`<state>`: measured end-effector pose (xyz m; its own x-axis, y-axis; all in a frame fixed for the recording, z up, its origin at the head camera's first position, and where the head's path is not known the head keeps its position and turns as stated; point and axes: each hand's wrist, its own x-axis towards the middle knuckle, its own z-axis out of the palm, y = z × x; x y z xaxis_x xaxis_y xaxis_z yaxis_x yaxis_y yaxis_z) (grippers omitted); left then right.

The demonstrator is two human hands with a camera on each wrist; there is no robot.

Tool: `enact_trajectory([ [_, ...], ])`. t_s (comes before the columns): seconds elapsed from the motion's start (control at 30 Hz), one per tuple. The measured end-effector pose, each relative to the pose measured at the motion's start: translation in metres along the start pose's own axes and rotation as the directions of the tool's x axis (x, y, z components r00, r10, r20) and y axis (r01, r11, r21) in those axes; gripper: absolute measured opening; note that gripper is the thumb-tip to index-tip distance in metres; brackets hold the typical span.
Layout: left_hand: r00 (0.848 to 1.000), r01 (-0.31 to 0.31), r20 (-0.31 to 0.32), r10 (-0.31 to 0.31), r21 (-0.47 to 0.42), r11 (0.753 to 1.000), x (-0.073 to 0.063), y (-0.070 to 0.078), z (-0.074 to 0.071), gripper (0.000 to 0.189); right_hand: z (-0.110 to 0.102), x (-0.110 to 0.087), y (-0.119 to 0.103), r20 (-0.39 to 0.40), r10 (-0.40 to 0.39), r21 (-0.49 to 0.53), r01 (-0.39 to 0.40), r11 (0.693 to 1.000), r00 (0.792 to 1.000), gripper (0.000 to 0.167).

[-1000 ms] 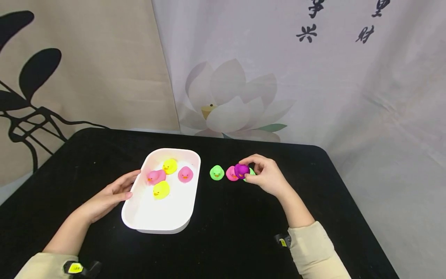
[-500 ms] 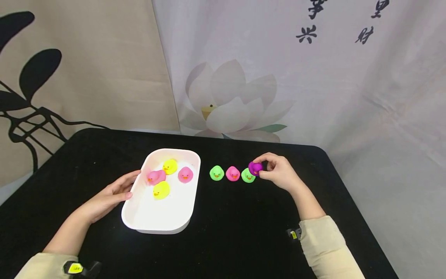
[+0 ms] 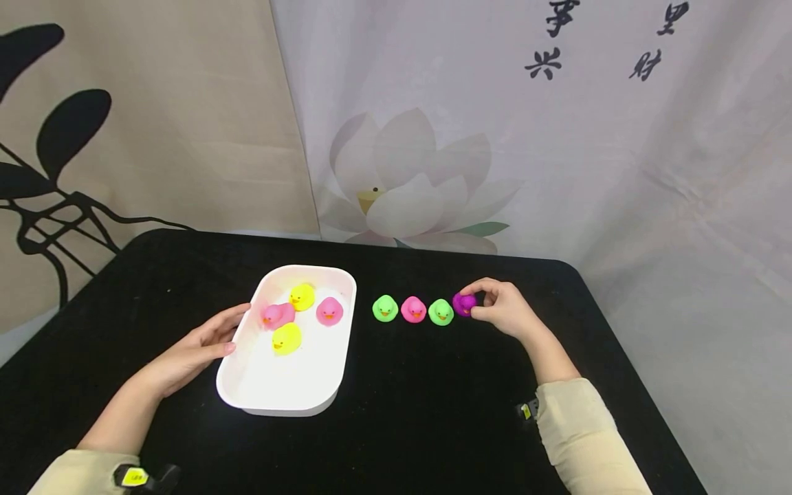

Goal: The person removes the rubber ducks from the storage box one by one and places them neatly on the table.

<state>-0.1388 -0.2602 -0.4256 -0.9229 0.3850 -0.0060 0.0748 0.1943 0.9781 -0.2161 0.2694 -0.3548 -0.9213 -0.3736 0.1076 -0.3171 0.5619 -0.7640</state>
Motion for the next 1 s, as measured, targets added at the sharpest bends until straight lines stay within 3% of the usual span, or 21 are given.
enact_trajectory([
  [0.27, 1.000, 0.001, -0.005, -0.001, 0.001, 1.000, 0.000, 0.001, 0.000, 0.069, 0.003, 0.002, 0.020, 0.010, 0.025, 0.014, -0.025, 1.000, 1.000, 0.030],
  [1.0, 1.000, -0.004, 0.000, 0.004, -0.007, 1.000, 0.001, 0.001, 0.001, 0.068, 0.015, -0.001, 0.039, 0.046, 0.116, 0.009, -0.117, 0.993, 0.992, 0.032],
])
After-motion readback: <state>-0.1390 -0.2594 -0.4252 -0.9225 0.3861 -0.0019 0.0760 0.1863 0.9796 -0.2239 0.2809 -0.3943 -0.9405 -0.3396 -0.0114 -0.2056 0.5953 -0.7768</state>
